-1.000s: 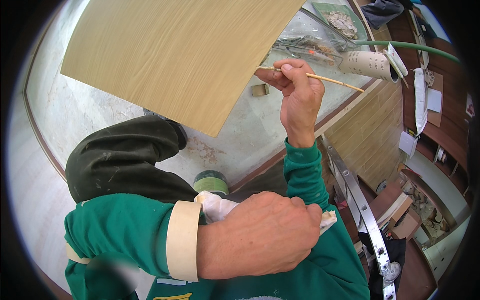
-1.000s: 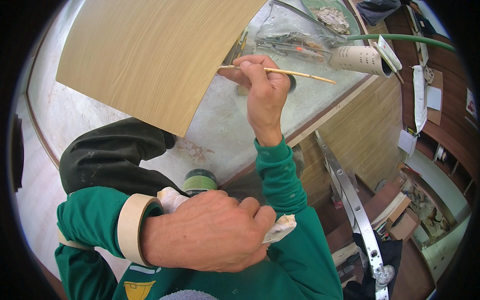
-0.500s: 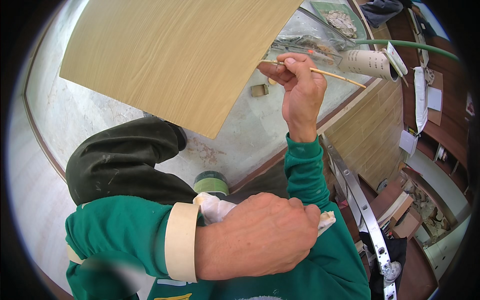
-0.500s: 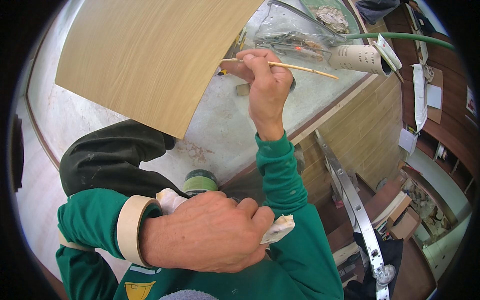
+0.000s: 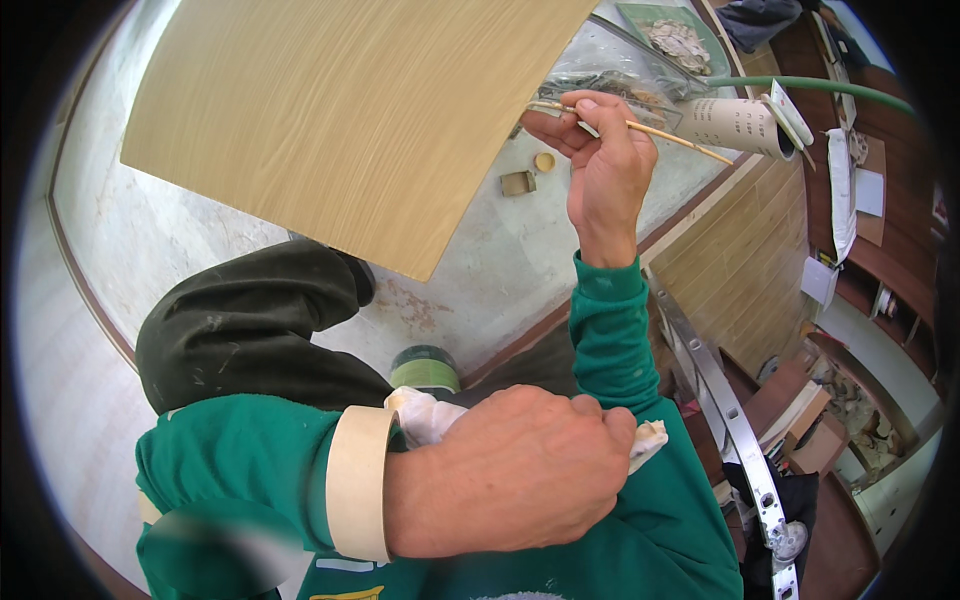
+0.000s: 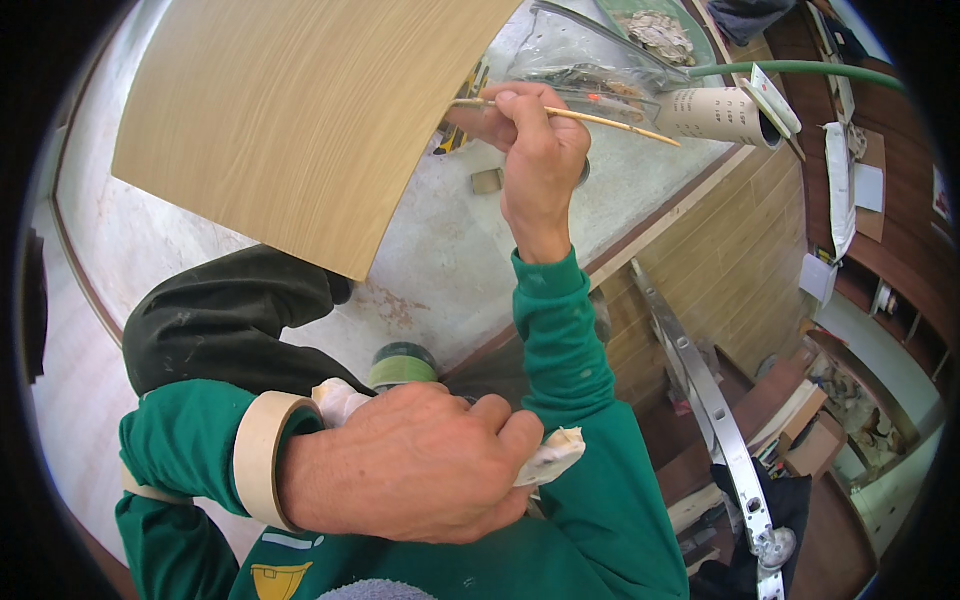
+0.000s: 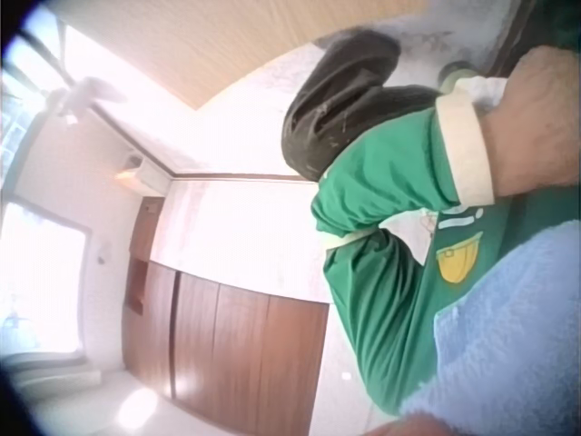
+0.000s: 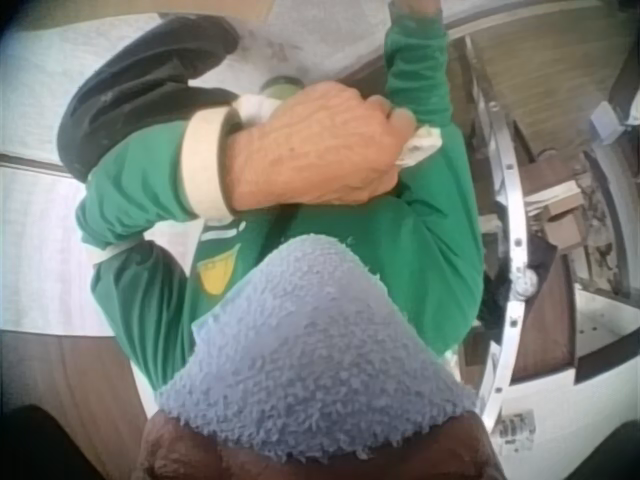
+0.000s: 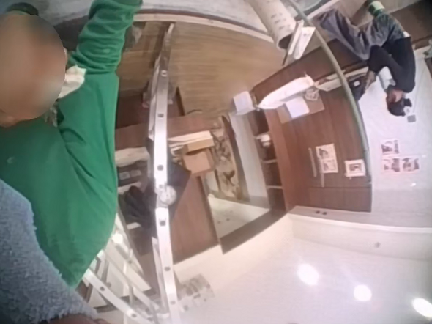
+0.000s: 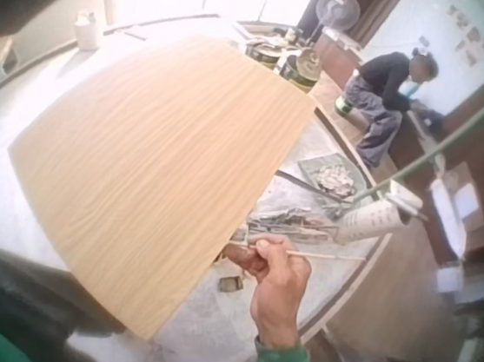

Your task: The person sits on the floor and applies a finish to a rectangular wooden board using a small brush. They repeatedly dip the brush into a container and wipe the board with a cloth between applications.

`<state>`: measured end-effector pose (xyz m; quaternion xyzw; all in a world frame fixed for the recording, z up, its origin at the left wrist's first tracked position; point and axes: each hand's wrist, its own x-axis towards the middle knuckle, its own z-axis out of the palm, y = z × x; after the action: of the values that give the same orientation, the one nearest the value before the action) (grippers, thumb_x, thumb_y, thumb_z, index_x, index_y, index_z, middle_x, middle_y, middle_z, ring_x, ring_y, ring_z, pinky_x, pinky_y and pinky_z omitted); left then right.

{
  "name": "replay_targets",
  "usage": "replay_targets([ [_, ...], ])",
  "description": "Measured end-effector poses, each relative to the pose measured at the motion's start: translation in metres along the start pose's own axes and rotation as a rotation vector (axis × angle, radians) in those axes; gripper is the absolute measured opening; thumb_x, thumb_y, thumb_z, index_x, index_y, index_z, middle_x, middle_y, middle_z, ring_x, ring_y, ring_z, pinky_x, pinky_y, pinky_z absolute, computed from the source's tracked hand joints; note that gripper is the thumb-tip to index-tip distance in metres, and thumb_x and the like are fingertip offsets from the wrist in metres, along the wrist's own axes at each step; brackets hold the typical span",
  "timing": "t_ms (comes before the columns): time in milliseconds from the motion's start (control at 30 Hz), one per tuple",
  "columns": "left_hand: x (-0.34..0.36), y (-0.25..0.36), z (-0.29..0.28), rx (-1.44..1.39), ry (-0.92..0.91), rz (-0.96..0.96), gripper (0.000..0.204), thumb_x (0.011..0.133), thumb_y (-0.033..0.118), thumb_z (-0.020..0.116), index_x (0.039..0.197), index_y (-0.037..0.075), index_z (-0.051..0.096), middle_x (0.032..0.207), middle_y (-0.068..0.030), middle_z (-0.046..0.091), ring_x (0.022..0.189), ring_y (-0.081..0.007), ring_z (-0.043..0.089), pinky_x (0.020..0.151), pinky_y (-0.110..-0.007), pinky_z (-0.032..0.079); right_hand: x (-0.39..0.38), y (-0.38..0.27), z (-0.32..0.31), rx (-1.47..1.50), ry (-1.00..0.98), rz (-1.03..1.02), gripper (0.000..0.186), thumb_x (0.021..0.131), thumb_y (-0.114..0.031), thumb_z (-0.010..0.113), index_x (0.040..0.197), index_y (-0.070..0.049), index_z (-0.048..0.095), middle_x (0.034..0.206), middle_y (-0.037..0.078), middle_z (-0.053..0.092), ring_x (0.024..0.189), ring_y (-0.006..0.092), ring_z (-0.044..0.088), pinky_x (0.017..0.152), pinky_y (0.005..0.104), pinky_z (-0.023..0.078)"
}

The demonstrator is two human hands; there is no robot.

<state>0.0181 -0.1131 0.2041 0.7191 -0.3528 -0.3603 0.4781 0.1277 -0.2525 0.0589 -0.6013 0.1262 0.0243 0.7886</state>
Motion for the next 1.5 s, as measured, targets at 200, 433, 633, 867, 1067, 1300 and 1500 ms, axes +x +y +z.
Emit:
replay_targets([
  [200,-0.003,-0.007,0.002,0.025,-0.009,-0.070,0.041,0.088,0.036,0.068,0.092,-0.002,0.054,0.072,-0.0180,0.061,0.057,-0.0379,0.063,0.054,-0.046,0.052,-0.030,-0.007,-0.027,0.147,0.138,0.021,0.021,0.093,-0.012,0.052,0.097,0.006,0.063,0.075,0.006,0.056,0.090,0.0398,0.073,0.090,0.0519,0.058],
  [433,-0.019,-0.008,-0.004,-0.200,-0.074,-0.347,0.031,0.098,0.028,0.061,0.104,-0.002,0.061,0.075,-0.0134,0.063,0.064,-0.0231,0.062,0.060,-0.036,0.049,-0.140,0.018,-0.071,0.133,0.185,0.176,0.034,0.101,-0.022,0.044,0.103,0.005,0.064,0.088,0.011,0.065,0.091,0.0336,0.072,0.091,0.0443,0.055],
  [633,-0.047,-0.036,-0.012,-0.504,0.250,-0.489,0.024,0.099,0.023,0.064,0.106,0.001,0.071,0.080,-0.0038,0.070,0.068,-0.0080,0.064,0.060,-0.024,0.051,-0.204,0.026,-0.092,-0.037,0.250,0.011,0.037,0.097,-0.019,0.046,0.109,0.008,0.069,0.110,0.014,0.071,0.103,0.0241,0.068,0.097,0.0339,0.049],
  [867,-0.038,-0.050,-0.085,0.427,0.769,-0.191,0.026,0.094,0.014,0.068,0.116,0.000,0.072,0.092,-0.0065,0.072,0.085,-0.0138,0.069,0.072,-0.028,0.055,-0.195,0.045,-0.070,0.034,0.011,-0.012,0.036,0.092,-0.014,0.051,0.112,0.009,0.070,0.107,0.014,0.074,0.100,0.0220,0.068,0.096,0.0298,0.049],
  [1067,0.007,-0.108,-0.119,1.035,0.596,-0.029,0.025,0.091,0.014,0.067,0.114,0.016,0.075,0.106,-0.0130,0.069,0.089,-0.0341,0.068,0.077,-0.040,0.054,-0.131,0.065,-0.020,0.080,-0.117,0.082,0.038,0.095,-0.014,0.052,0.120,0.011,0.066,0.110,0.021,0.073,0.103,0.0245,0.069,0.099,0.0313,0.048],
  [1300,0.009,-0.122,-0.089,1.308,0.430,-0.010,0.044,0.086,0.007,0.065,0.128,0.018,0.067,0.118,-0.0078,0.061,0.105,-0.0299,0.061,0.090,-0.043,0.049,-0.098,0.061,-0.008,-0.042,-0.199,0.151,0.047,0.094,-0.020,0.053,0.126,0.013,0.062,0.114,0.020,0.073,0.112,0.0237,0.066,0.102,0.0304,0.045],
  [1500,0.027,-0.123,-0.103,1.293,0.419,0.047,0.042,0.087,0.006,0.064,0.127,0.018,0.068,0.118,-0.0079,0.061,0.105,-0.0300,0.062,0.088,-0.042,0.048,-0.093,0.061,-0.003,0.069,-0.266,0.031,0.047,0.094,-0.018,0.049,0.127,0.013,0.061,0.119,0.018,0.071,0.115,0.0211,0.064,0.105,0.0296,0.042],
])
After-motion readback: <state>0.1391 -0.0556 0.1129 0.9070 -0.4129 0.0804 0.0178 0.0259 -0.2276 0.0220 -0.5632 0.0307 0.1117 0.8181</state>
